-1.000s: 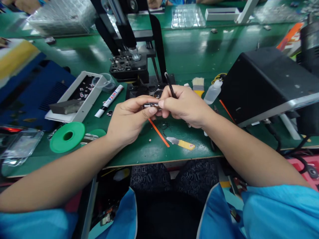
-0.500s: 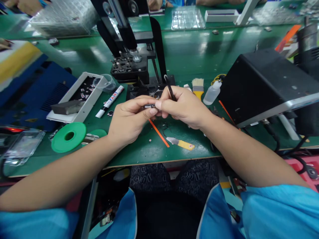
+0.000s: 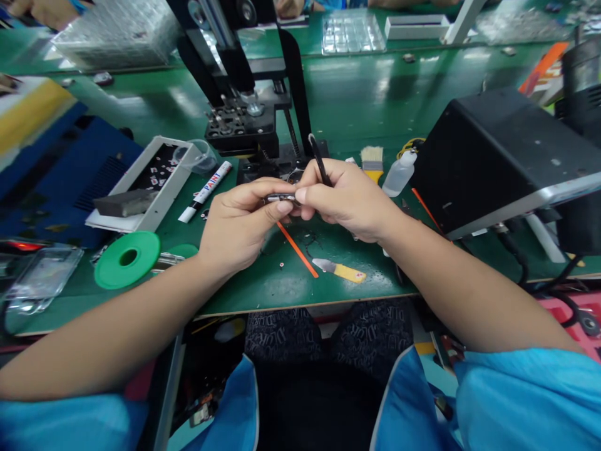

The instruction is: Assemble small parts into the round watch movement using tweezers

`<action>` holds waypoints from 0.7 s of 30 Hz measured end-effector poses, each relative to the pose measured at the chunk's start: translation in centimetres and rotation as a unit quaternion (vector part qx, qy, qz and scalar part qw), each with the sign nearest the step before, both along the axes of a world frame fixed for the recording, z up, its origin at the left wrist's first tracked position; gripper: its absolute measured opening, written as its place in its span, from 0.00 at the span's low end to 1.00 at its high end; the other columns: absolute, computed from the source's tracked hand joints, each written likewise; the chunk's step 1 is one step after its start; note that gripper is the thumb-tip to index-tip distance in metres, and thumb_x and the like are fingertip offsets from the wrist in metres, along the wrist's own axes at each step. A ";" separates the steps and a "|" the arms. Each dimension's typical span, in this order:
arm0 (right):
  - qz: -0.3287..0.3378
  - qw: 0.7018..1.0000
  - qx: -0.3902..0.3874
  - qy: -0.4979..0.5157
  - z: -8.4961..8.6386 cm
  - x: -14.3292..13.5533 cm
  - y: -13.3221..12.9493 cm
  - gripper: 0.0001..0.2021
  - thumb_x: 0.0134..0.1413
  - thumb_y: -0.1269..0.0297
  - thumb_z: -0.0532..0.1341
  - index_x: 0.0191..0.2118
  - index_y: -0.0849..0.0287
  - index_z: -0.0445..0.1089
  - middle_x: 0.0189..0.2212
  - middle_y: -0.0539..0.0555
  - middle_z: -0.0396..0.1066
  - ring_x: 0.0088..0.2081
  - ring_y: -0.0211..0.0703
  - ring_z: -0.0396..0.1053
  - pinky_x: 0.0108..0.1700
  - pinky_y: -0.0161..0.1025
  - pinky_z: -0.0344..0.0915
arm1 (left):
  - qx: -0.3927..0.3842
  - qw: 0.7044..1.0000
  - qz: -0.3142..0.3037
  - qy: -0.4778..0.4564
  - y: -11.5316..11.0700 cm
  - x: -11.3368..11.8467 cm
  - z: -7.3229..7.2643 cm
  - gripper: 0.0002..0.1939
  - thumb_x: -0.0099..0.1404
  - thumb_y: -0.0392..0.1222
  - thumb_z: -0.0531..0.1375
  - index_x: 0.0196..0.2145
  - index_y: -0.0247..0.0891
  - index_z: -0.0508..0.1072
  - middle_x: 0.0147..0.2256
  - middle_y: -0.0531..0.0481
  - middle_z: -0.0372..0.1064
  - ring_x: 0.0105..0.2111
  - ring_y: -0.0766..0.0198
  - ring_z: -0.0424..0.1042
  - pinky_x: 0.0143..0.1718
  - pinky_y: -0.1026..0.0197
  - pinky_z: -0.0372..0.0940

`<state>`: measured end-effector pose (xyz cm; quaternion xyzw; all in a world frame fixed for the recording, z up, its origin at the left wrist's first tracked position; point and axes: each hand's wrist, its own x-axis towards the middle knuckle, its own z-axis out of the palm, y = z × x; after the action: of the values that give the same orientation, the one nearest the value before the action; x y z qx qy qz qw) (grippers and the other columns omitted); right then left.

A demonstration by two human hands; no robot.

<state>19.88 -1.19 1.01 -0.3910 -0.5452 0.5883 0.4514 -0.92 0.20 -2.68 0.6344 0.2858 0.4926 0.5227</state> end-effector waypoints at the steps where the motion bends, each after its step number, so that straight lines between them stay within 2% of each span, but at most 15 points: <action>1: 0.002 1.000 0.002 0.009 0.0 0.0 0.0 0.12 0.55 0.62 0.76 0.31 0.55 0.72 0.23 0.48 0.77 0.19 0.30 0.57 0.21 0.33 0.49 | -0.009 1.000 -0.008 -0.014 0.1 0.0 0.0 0.12 0.67 0.52 0.81 0.47 0.51 0.92 0.44 0.49 0.87 0.42 0.60 0.84 0.50 0.55 0.80; 7: -0.016 1.000 0.024 0.003 -0.2 0.0 0.1 0.11 0.57 0.62 0.76 0.33 0.56 0.74 0.24 0.47 0.76 0.21 0.31 0.59 0.23 0.33 0.49 | -0.083 0.993 -0.030 -0.073 0.4 0.4 -0.1 0.16 0.62 0.52 0.83 0.45 0.48 0.91 0.41 0.50 0.88 0.39 0.62 0.85 0.40 0.61 0.79; 11: -0.025 0.999 0.047 -0.014 -0.1 0.1 0.2 0.10 0.57 0.62 0.76 0.33 0.56 0.75 0.25 0.48 0.74 0.27 0.36 0.66 0.27 0.34 0.57 | -0.115 0.990 -0.034 -0.075 0.4 0.5 0.0 0.19 0.60 0.54 0.84 0.44 0.46 0.89 0.39 0.50 0.87 0.38 0.63 0.85 0.38 0.63 0.78; 15: -0.070 0.994 0.072 -0.038 0.0 0.3 0.4 0.07 0.56 0.64 0.74 0.33 0.55 0.76 0.26 0.49 0.74 0.32 0.40 0.70 0.32 0.37 0.63 | -0.134 0.989 -0.019 -0.066 0.4 0.5 0.1 0.21 0.59 0.55 0.84 0.44 0.44 0.88 0.36 0.52 0.85 0.31 0.69 0.82 0.33 0.68 0.75; 18: -0.089 0.986 0.113 -0.081 0.1 0.4 0.4 0.03 0.56 0.66 0.72 0.34 0.55 0.78 0.30 0.50 0.76 0.35 0.41 0.70 0.36 0.39 0.65 | -0.134 0.990 -0.005 -0.050 0.3 0.6 0.0 0.22 0.56 0.53 0.86 0.44 0.44 0.89 0.35 0.53 0.84 0.28 0.70 0.78 0.31 0.69 0.74; 21: -0.100 0.974 0.144 -0.146 0.2 0.4 0.2 0.01 0.57 0.66 0.71 0.35 0.55 0.79 0.30 0.49 0.75 0.34 0.41 0.66 0.37 0.40 0.63 | -0.099 0.995 0.008 -0.021 0.3 0.5 0.0 0.21 0.58 0.52 0.84 0.46 0.43 0.90 0.38 0.51 0.85 0.28 0.70 0.77 0.32 0.67 0.75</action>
<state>20.32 -0.98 1.20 -0.4558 -0.6423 0.3922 0.4752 -0.46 0.51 -2.73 0.5661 0.3274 0.4796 0.5851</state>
